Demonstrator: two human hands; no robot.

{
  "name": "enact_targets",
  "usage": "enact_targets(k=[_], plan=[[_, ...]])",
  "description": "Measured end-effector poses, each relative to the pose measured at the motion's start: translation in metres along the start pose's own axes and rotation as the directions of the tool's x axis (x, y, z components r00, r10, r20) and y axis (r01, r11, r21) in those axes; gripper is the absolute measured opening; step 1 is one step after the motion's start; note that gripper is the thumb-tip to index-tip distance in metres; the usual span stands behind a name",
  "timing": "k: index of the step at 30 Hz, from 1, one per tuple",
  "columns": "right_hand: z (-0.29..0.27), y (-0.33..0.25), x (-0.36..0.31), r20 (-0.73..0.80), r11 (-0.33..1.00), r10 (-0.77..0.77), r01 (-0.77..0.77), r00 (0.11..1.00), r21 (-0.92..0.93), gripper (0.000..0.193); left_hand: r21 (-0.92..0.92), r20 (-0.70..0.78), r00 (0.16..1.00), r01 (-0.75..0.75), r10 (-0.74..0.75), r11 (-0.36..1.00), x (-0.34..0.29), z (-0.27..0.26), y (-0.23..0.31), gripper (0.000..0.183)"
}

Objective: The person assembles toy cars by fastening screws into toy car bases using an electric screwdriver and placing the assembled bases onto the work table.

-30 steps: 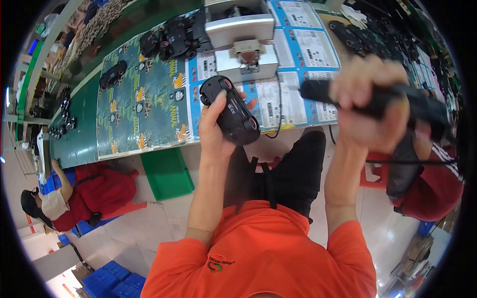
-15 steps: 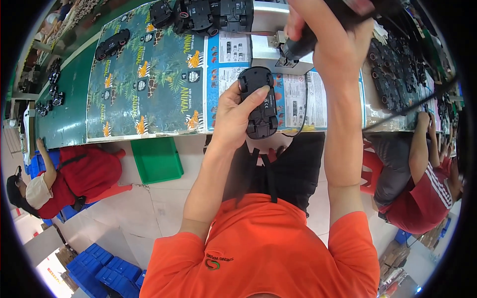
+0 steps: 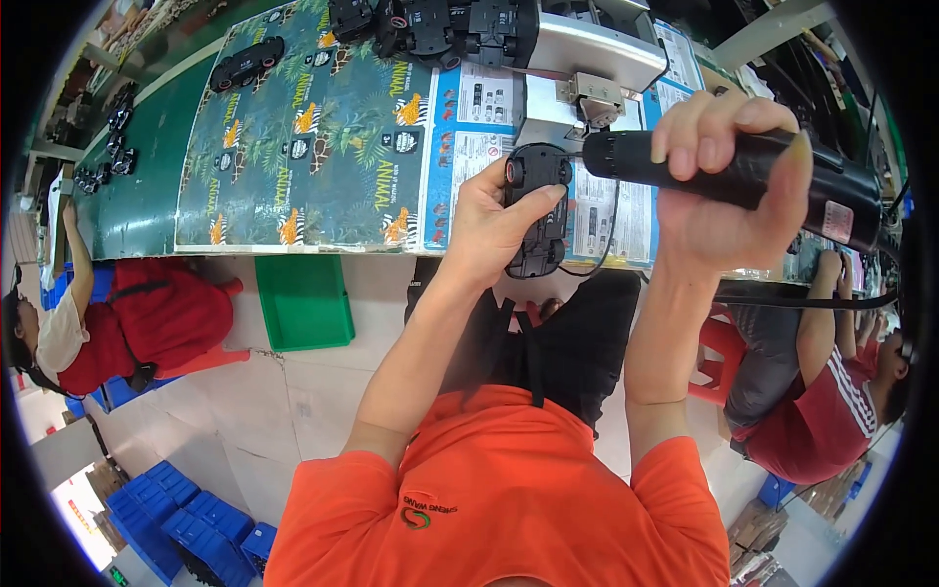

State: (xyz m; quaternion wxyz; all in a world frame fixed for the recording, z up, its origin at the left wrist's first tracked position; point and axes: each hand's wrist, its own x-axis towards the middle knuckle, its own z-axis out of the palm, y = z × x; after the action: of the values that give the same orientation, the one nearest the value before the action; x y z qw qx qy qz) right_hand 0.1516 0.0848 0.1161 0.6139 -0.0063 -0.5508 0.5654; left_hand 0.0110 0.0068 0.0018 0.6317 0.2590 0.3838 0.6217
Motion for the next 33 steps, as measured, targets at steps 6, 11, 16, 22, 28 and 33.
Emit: enact_targets(k=[6,11,16,22,28,33], plan=[[-0.002,0.01,-0.007,0.045,0.997,0.001,0.002,0.999,-0.071,0.032,0.027,-0.018,1.0,-0.008,0.008,1.0,0.0,0.003,-0.001,0.026],[0.008,0.011,-0.012,0.121,0.979,0.027,-0.002,0.992,-0.202,0.03,0.051,-0.042,0.999,0.018,-0.016,0.999,-0.004,0.007,0.004,0.023],[0.007,0.014,-0.012,0.232,0.982,0.063,-0.018,0.971,-0.189,0.037,0.043,-0.045,0.999,0.025,-0.023,0.999,-0.004,0.005,0.008,0.02],[0.013,0.013,-0.012,0.19,0.96,0.098,-0.043,0.977,-0.278,0.037,0.019,-0.046,0.999,0.014,-0.013,1.0,-0.004,0.006,0.008,0.021],[0.014,0.01,-0.017,0.181,0.962,0.06,-0.008,0.982,-0.274,0.038,0.053,-0.024,1.0,-0.01,0.011,0.999,-0.004,0.004,0.005,0.021],[0.001,0.005,-0.004,0.265,0.987,-0.103,0.132,0.959,-0.093,0.046,-0.136,-0.098,0.995,-0.005,-0.008,0.991,-0.007,0.001,0.004,0.023]])
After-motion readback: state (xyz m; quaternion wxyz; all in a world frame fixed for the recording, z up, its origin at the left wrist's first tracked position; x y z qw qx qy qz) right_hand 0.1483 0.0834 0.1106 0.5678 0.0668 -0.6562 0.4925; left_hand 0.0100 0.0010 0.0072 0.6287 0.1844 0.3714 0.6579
